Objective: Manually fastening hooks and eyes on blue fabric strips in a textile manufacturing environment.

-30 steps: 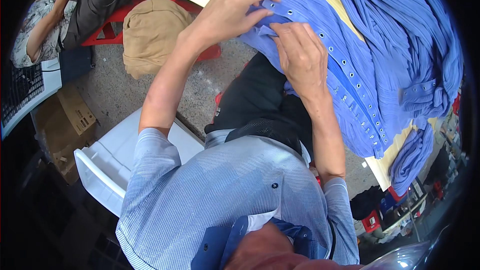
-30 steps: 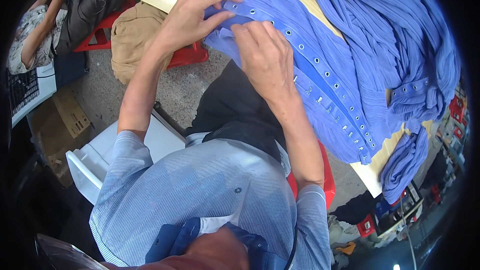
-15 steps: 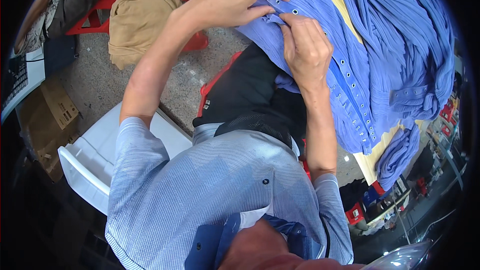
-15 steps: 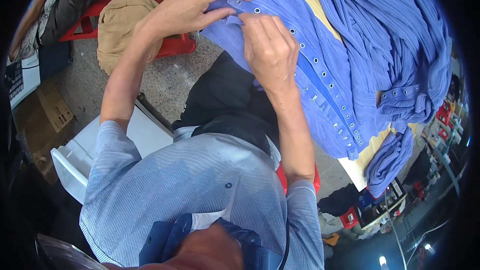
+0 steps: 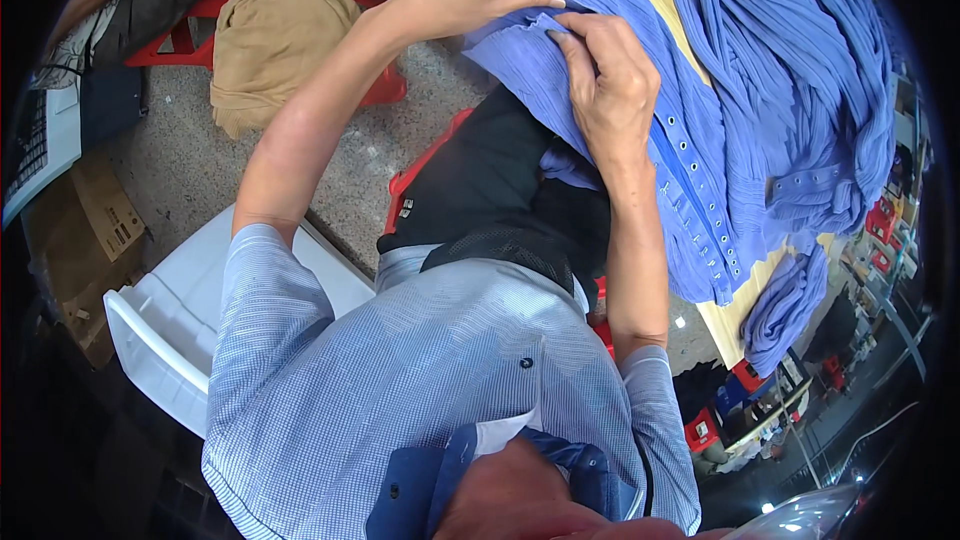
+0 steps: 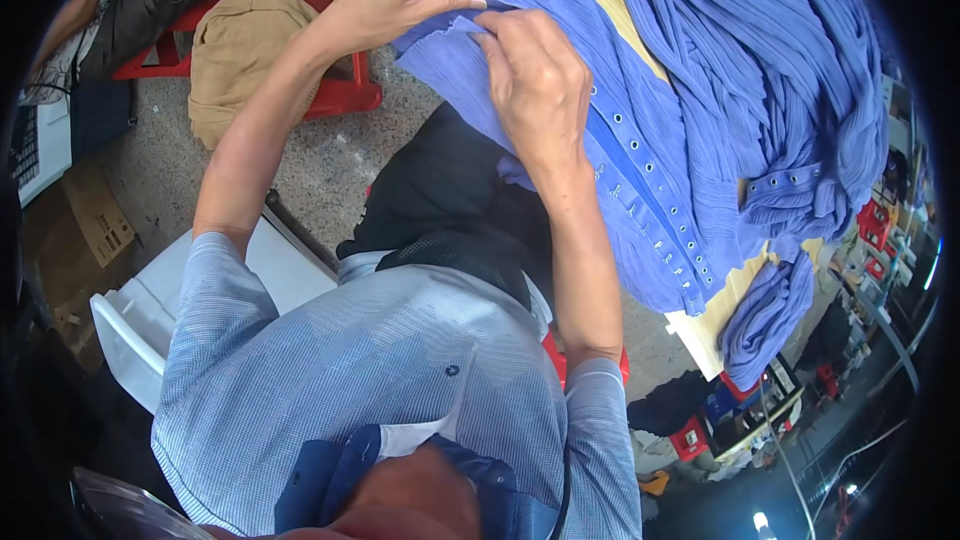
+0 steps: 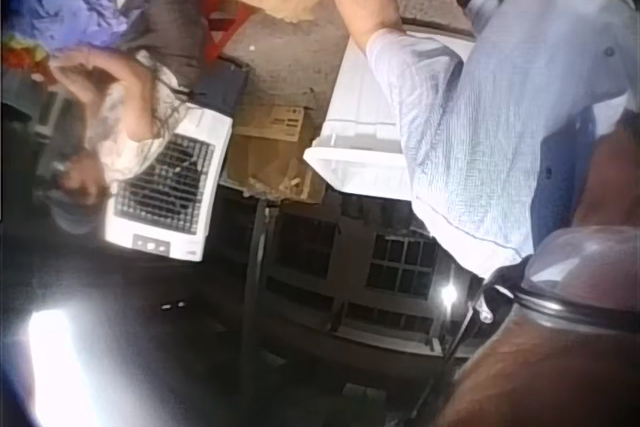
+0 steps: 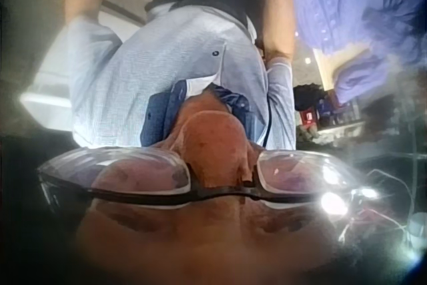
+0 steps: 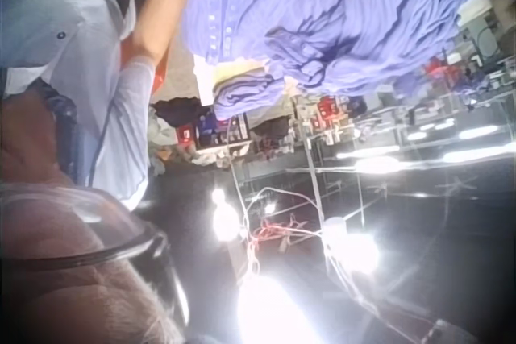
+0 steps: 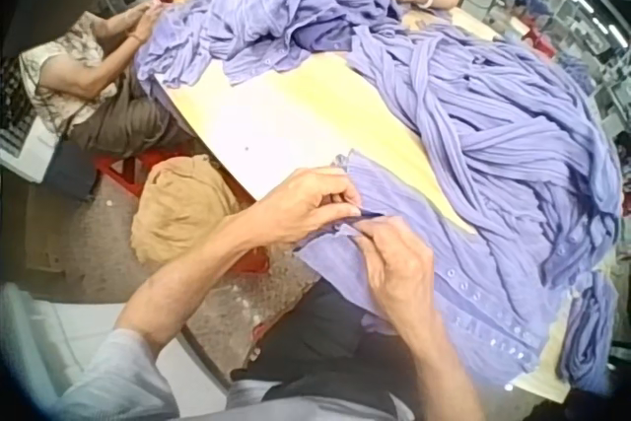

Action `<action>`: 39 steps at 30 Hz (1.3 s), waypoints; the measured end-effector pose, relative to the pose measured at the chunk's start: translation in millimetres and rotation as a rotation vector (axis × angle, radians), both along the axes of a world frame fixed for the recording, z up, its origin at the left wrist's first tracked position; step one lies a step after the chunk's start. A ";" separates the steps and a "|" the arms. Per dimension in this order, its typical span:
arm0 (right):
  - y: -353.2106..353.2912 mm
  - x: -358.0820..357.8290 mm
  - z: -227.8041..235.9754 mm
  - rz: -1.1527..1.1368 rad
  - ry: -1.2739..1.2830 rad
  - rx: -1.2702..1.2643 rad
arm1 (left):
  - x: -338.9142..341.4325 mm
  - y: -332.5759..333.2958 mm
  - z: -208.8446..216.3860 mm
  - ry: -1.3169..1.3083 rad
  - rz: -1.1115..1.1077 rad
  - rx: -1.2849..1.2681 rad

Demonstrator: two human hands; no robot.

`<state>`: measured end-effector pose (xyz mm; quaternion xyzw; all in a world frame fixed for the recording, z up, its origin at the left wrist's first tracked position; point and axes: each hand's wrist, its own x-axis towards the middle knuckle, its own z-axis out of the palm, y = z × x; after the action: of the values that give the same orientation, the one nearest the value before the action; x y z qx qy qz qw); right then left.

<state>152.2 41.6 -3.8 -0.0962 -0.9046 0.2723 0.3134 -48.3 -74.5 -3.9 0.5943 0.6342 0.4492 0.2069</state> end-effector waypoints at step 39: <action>-8.1 34.6 -5.3 0.126 -0.031 0.272 | 11.0 -41.9 3.9 0.843 -0.009 0.087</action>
<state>186.9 33.5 -9.1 -0.0002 -0.9422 0.1649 0.2918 -37.2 -116.4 -0.1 0.7371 0.6410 0.1923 -0.0940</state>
